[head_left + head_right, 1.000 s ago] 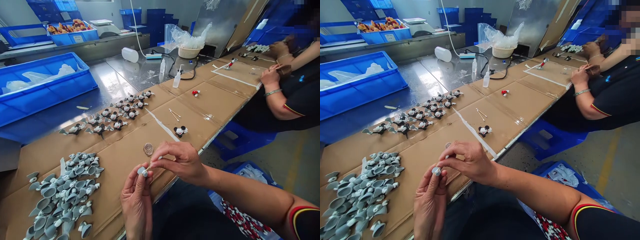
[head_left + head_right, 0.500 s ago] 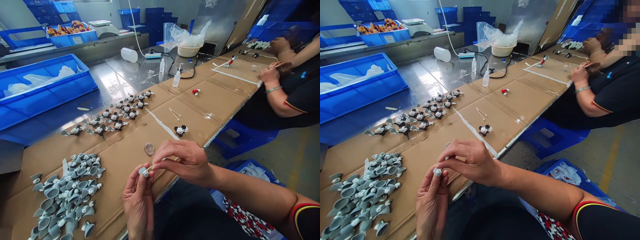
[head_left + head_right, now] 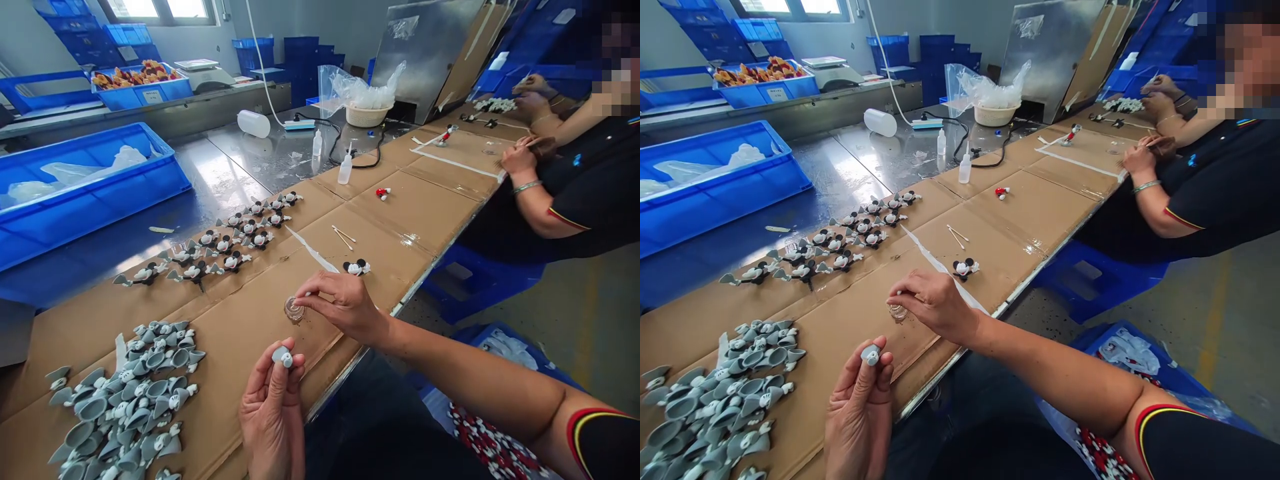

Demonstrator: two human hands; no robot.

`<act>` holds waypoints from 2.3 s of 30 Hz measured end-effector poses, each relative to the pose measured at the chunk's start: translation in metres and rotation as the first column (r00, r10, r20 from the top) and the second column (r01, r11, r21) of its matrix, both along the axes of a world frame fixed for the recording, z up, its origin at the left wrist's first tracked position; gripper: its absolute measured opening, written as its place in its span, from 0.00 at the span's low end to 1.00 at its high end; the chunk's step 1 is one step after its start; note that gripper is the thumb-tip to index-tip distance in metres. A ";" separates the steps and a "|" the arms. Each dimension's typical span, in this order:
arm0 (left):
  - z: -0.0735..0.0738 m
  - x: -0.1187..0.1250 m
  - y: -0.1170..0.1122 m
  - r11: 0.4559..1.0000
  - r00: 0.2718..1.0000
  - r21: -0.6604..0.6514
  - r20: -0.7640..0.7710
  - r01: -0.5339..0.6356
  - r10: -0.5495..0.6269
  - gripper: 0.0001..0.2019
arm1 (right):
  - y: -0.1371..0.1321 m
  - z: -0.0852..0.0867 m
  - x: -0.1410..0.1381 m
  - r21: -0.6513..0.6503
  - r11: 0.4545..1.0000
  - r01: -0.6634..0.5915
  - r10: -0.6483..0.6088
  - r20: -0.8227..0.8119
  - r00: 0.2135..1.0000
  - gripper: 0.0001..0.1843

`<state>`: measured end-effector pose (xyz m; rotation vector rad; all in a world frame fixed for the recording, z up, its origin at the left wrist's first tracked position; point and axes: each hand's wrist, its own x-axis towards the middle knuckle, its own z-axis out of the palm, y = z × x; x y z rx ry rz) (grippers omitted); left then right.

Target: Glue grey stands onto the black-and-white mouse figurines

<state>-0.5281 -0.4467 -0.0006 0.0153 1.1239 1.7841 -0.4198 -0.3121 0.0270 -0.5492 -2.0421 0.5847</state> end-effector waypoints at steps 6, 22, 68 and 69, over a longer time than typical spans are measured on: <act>0.001 0.000 0.002 0.999 1.000 -0.038 0.011 -0.016 0.017 0.21 | 0.002 -0.002 0.001 -0.002 1.000 0.006 -0.006 0.014 1.000 0.04; 0.003 0.000 0.001 0.999 1.000 0.026 0.014 0.019 -0.020 0.17 | -0.030 0.038 0.006 -0.253 0.953 -0.169 0.119 -0.202 0.972 0.02; -0.003 -0.004 0.004 0.996 0.999 -0.086 0.035 -0.017 0.020 0.24 | -0.016 0.035 0.038 -0.321 0.933 -0.163 -0.060 -0.586 0.808 0.03; -0.004 -0.004 0.004 0.994 0.999 -0.103 0.024 -0.025 0.028 0.25 | -0.012 0.030 0.043 -0.332 0.932 -0.143 -0.090 -0.597 0.797 0.04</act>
